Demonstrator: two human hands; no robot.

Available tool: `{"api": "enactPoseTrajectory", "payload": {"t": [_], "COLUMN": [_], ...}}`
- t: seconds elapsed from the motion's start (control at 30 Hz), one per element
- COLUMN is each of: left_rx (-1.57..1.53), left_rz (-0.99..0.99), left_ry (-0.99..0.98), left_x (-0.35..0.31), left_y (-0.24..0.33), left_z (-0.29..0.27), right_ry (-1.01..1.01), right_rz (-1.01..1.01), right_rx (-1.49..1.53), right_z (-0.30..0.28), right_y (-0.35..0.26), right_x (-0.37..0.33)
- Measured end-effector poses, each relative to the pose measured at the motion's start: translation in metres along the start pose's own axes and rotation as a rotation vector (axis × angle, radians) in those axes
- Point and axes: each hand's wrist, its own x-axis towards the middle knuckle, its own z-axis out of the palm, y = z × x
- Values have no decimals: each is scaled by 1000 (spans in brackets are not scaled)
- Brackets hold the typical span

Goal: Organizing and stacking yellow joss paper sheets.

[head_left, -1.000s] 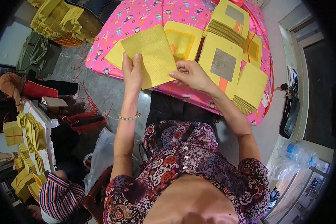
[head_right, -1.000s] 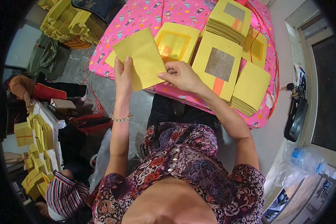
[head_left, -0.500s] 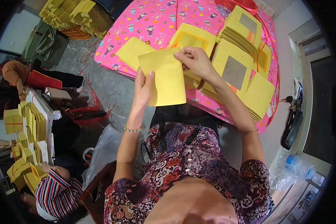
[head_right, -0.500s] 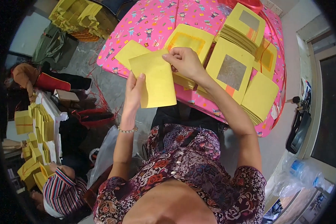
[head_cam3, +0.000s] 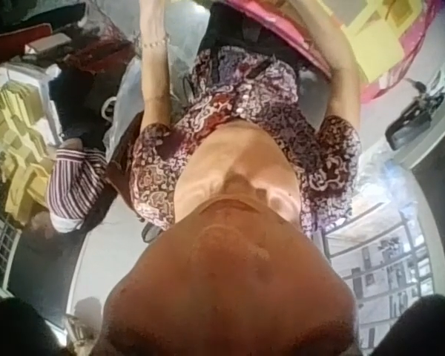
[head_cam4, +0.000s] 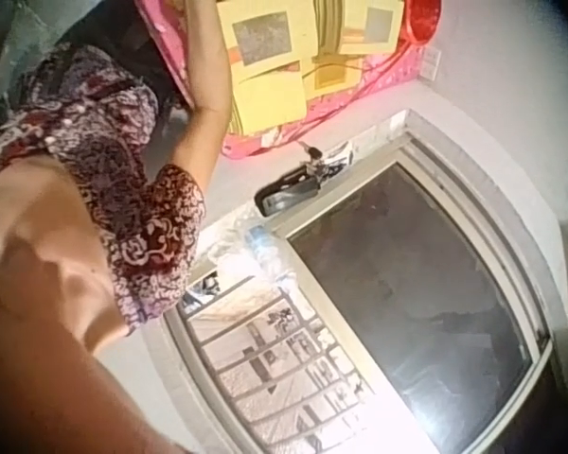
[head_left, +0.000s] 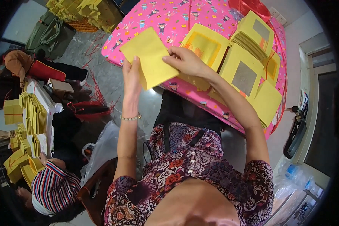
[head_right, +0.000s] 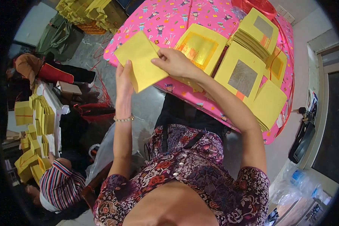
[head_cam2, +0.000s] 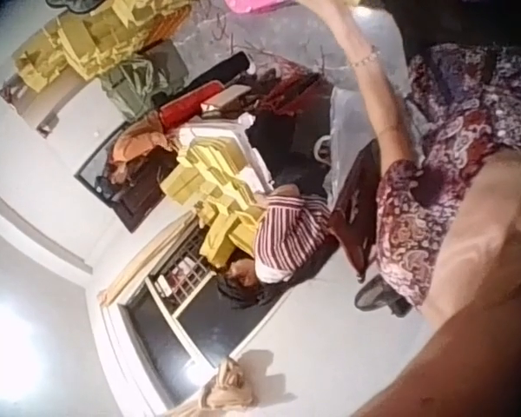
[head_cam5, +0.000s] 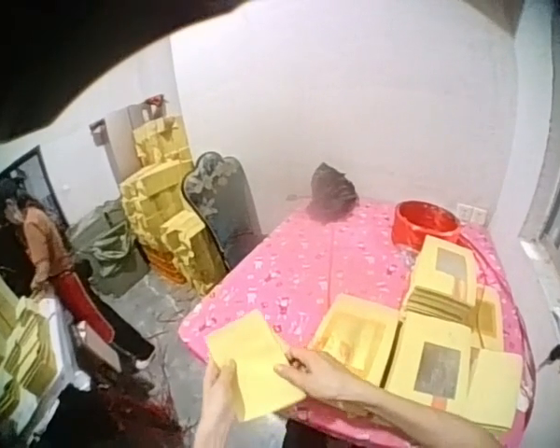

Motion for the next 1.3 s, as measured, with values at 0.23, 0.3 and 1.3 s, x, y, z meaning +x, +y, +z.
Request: {"api": "enactPoseTrajectory", "payload": {"t": [0.23, 0.3, 1.3], "left_rx": [242, 383, 1098], "left_rz": [4, 7, 170], "left_ry": [78, 107, 235], "left_x": [63, 82, 87], "left_y": [0, -11, -63], "left_z": [-20, -38, -47], "right_ry": [187, 150, -40], "right_rz": [-35, 4, 84], "right_rx": [-269, -289, -835], "right_z": [0, 1, 27], "right_y": [21, 31, 59], "right_x": [69, 87, 99]}}
